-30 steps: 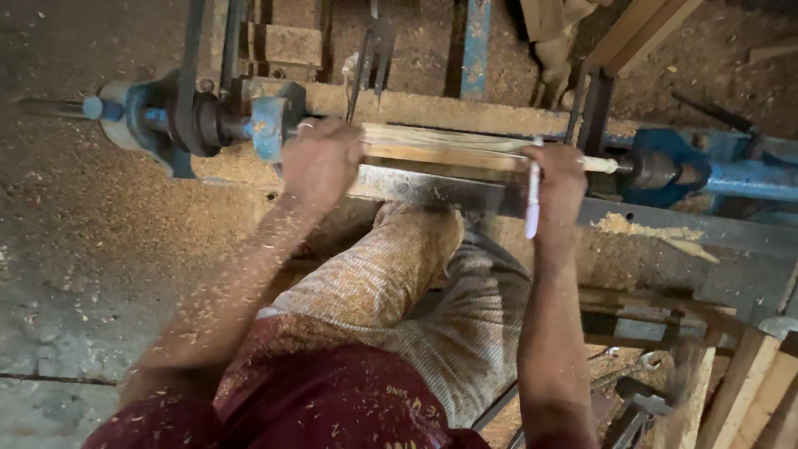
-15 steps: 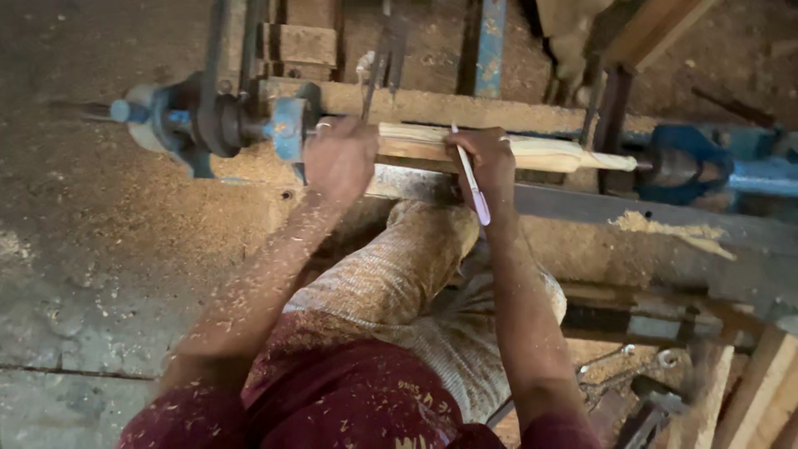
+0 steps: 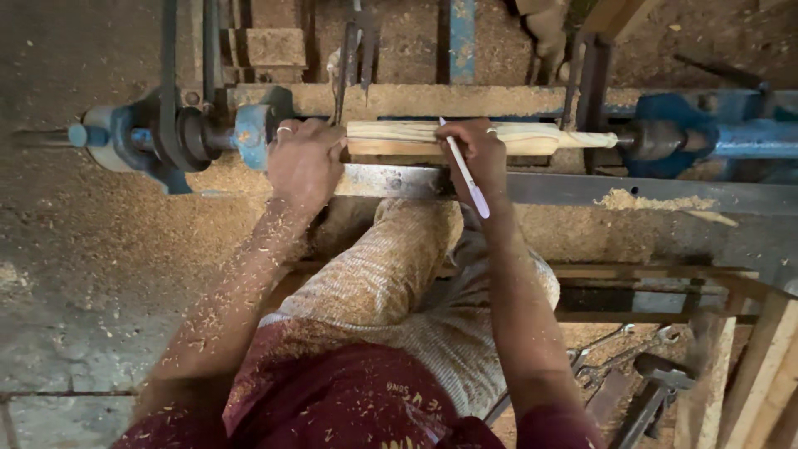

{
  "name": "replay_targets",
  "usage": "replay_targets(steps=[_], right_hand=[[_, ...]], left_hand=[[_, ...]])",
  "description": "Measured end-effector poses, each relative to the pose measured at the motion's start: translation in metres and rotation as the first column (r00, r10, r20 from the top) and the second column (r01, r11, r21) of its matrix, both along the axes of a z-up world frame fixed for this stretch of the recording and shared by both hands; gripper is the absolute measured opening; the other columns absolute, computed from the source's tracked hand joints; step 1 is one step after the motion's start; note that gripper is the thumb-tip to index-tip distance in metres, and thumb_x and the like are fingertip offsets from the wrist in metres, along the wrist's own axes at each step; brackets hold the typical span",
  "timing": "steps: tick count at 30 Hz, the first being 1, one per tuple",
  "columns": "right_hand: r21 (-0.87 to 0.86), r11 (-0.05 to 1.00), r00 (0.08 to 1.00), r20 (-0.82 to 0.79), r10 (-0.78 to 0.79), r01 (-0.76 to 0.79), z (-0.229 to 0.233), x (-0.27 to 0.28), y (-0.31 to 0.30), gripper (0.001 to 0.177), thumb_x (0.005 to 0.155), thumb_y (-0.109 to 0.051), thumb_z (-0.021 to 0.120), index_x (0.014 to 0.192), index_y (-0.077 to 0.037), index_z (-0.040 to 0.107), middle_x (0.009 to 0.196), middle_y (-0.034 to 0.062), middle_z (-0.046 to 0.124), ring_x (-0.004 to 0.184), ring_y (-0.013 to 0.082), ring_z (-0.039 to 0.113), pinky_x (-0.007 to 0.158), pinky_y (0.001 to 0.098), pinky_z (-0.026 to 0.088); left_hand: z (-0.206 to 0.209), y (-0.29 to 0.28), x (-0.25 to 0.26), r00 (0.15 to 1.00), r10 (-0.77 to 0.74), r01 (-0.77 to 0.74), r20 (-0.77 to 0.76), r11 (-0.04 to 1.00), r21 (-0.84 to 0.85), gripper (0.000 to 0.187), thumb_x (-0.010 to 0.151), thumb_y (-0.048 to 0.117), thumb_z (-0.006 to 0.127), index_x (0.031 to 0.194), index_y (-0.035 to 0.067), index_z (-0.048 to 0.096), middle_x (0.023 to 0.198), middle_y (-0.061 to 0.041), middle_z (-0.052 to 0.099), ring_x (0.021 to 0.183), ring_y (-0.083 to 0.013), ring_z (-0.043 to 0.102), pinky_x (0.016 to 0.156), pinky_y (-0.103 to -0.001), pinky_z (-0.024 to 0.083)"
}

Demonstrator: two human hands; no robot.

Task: The person shapes a cylindrical wooden piece mounted on a lathe using a chisel, removing shavings to refine the profile. The person then uses a ruler and a pen to mark measurements on the rotating wood.

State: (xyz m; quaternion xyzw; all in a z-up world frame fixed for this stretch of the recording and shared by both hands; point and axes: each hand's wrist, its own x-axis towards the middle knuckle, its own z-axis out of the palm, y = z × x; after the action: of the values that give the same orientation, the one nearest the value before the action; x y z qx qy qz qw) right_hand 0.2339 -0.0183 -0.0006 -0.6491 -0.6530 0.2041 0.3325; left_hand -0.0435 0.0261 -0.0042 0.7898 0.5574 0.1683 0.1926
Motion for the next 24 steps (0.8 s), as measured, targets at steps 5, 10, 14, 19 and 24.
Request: replay_targets(steps=[5, 10, 14, 19, 24], right_hand=[[0.013, 0.999, 0.961, -0.276, -0.028, 0.033, -0.002, 0.003, -0.002, 0.012, 0.098, 0.001, 0.070, 0.109, -0.004, 0.072, 0.104, 0.0118, 0.069, 0.093, 0.0194, 0.068, 0.081, 0.0303, 0.056], [0.016, 0.976, 0.742, -0.653, -0.153, 0.216, -0.001, 0.016, -0.022, 0.017, 0.099, 0.001, 0.068, 0.115, -0.002, 0.066, 0.106, 0.0072, 0.074, 0.093, 0.0134, 0.068, 0.084, 0.0273, 0.056], [0.012, 0.946, 0.722, -0.649, -0.239, 0.323, -0.007, 0.026, -0.042, 0.020, 0.097, 0.002, 0.066, 0.117, 0.000, 0.065, 0.111, 0.0091, 0.076, 0.102, 0.0138, 0.071, 0.092, 0.0263, 0.056], [0.039, 0.945, 0.797, -0.549, -0.250, 0.323, -0.016, 0.024, -0.053, 0.019, 0.101, -0.002, 0.066, 0.119, 0.000, 0.066, 0.106, 0.0067, 0.074, 0.091, 0.0091, 0.065, 0.081, 0.0231, 0.052], [0.110, 0.953, 0.878, -0.429, -0.211, 0.283, -0.021, 0.010, -0.057, 0.021, 0.106, -0.006, 0.063, 0.126, 0.000, 0.067, 0.102, 0.0010, 0.067, 0.088, 0.0060, 0.057, 0.077, 0.0213, 0.047]], left_hand=[[-0.004, 0.000, 0.002, 0.999, 0.025, -0.027, 0.042, 0.999, 0.042, 0.021, 0.090, 0.012, 0.069, 0.106, 0.022, 0.077, 0.110, -0.001, 0.074, 0.108, -0.0337, 0.064, 0.086, -0.048, 0.056], [-0.005, -0.001, 0.002, 1.000, 0.011, -0.011, 0.002, 1.000, 0.029, 0.025, 0.086, 0.011, 0.070, 0.108, 0.021, 0.078, 0.110, -0.003, 0.074, 0.106, -0.0353, 0.063, 0.083, -0.049, 0.055], [-0.004, 0.000, 0.001, 1.000, 0.005, -0.005, 0.000, 1.000, 0.018, 0.022, 0.088, 0.013, 0.071, 0.108, 0.020, 0.078, 0.110, -0.003, 0.074, 0.106, -0.0355, 0.062, 0.084, -0.049, 0.055], [-0.004, -0.001, 0.001, 0.999, 0.011, -0.011, 0.049, 1.000, -0.002, 0.019, 0.093, 0.014, 0.069, 0.110, 0.020, 0.077, 0.109, -0.002, 0.074, 0.104, -0.0350, 0.062, 0.084, -0.049, 0.055], [-0.006, -0.002, 0.001, 0.999, 0.006, -0.010, 0.048, 0.996, 0.086, 0.023, 0.086, 0.010, 0.070, 0.105, 0.020, 0.078, 0.104, -0.002, 0.073, 0.100, -0.0350, 0.063, 0.080, -0.049, 0.055]])
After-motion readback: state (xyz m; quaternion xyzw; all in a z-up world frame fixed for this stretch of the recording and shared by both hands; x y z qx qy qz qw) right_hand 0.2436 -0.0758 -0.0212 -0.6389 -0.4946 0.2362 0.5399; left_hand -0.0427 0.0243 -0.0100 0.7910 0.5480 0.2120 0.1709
